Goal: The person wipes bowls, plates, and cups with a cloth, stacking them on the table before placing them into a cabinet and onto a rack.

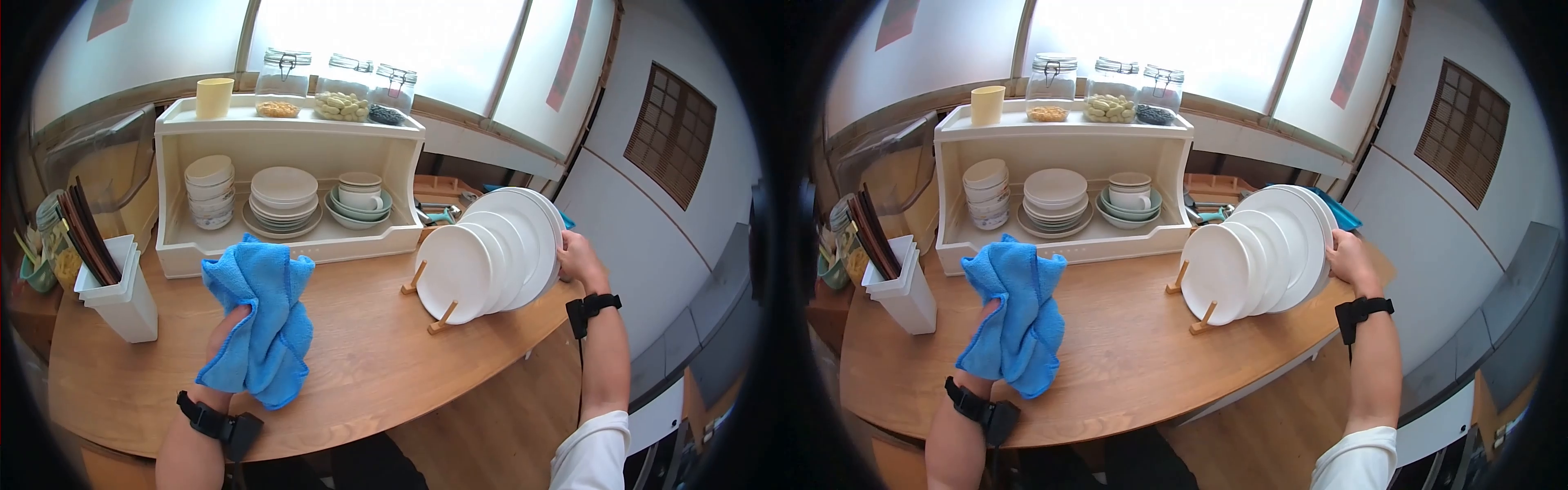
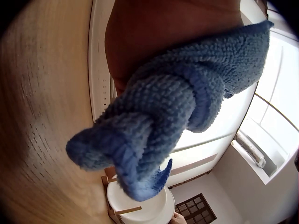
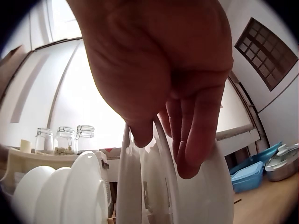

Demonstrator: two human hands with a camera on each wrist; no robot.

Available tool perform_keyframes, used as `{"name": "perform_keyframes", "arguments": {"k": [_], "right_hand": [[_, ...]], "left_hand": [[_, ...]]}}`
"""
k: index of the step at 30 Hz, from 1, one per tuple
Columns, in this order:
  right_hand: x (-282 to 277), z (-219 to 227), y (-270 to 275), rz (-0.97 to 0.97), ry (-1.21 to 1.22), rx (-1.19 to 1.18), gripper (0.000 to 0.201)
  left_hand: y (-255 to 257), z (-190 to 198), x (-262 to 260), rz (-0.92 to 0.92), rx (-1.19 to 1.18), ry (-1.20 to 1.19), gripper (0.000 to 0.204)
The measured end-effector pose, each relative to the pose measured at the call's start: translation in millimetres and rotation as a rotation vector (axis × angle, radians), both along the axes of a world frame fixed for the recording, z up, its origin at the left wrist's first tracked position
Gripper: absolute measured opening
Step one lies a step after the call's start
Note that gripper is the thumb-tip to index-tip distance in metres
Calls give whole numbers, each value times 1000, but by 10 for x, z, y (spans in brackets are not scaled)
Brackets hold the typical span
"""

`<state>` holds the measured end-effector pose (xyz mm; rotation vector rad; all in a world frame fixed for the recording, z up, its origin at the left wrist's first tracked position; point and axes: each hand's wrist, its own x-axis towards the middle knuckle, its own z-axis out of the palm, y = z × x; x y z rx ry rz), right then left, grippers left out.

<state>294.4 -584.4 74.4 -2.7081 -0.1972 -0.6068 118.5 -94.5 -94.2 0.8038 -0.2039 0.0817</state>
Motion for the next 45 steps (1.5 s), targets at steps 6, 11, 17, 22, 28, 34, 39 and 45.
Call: {"name": "perform_keyframes", "arguments": {"k": [6, 11, 17, 22, 28, 34, 39, 45], "right_hand": [[219, -242, -230, 53, 50, 143, 27], [376, -486, -396, 227, -287, 152, 26], [240, -451, -285, 168, -407, 105, 27], [-27, -118, -224, 126, -449, 106, 30], [-349, 585, -340, 116, -566, 53, 34], [-967, 1206, -95, -137, -737, -3, 35], [-1290, 1115, 482, 467, -569, 1151, 35], [-1157, 50, 1151, 609, 94, 1239, 35]], "left_hand": [[-21, 19, -11, 14, 32, -21, 74], [-21, 36, -16, 6, 46, -27, 75], [0, -9, -12, -17, 10, 26, 72], [19, -54, 11, -10, -2, 23, 68], [-6, -10, -6, -62, -105, 9, 62], [-34, 52, -30, -65, -105, -43, 59], [-1, 58, -50, -81, -147, -58, 54], [138, 90, -86, 27, -15, -134, 56]]}}
